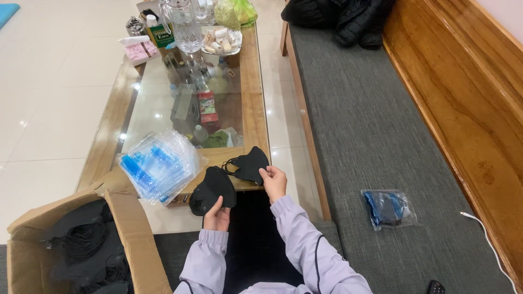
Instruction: Package black face masks into individual plastic bags
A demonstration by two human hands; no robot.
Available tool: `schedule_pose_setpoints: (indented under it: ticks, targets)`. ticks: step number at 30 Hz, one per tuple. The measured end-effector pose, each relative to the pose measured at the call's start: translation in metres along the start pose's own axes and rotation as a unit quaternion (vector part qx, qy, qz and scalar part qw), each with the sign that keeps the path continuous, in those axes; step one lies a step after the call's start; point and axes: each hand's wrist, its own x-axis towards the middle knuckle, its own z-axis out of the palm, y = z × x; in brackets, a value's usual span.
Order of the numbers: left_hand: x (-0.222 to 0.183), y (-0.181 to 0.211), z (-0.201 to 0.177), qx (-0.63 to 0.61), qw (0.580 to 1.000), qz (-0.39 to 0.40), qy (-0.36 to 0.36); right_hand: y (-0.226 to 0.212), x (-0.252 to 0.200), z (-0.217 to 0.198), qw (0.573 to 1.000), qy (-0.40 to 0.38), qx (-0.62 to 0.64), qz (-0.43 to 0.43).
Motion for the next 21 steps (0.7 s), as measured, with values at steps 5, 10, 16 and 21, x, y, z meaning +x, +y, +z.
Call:
schedule_pose_setpoints:
  ticks: [5,10,16,21]
  targets:
    - [0.014,-0.004,-0.019,-0.002,1.000,-0.008,-0.013,-0.013,-0.004,-0.004,0.986,0.014,-0.167,-0.003]
    - [0.002,-0.002,-0.008,0.008,1.000,-0.002,-0.022,-0.031,-0.016,-0.004,0.963,-0.001,-0.266,-0.048]
    - [0.007,-0.005,-0.009,0.035,0.999,0.020,-0.035,-0.030,-0.020,0.002,0.936,-0.001,-0.314,-0.161]
    - [0.003,-0.001,-0.007,0.065,0.997,-0.037,0.003,-0.026,-0.018,0.001,0.931,-0.045,-0.336,-0.137]
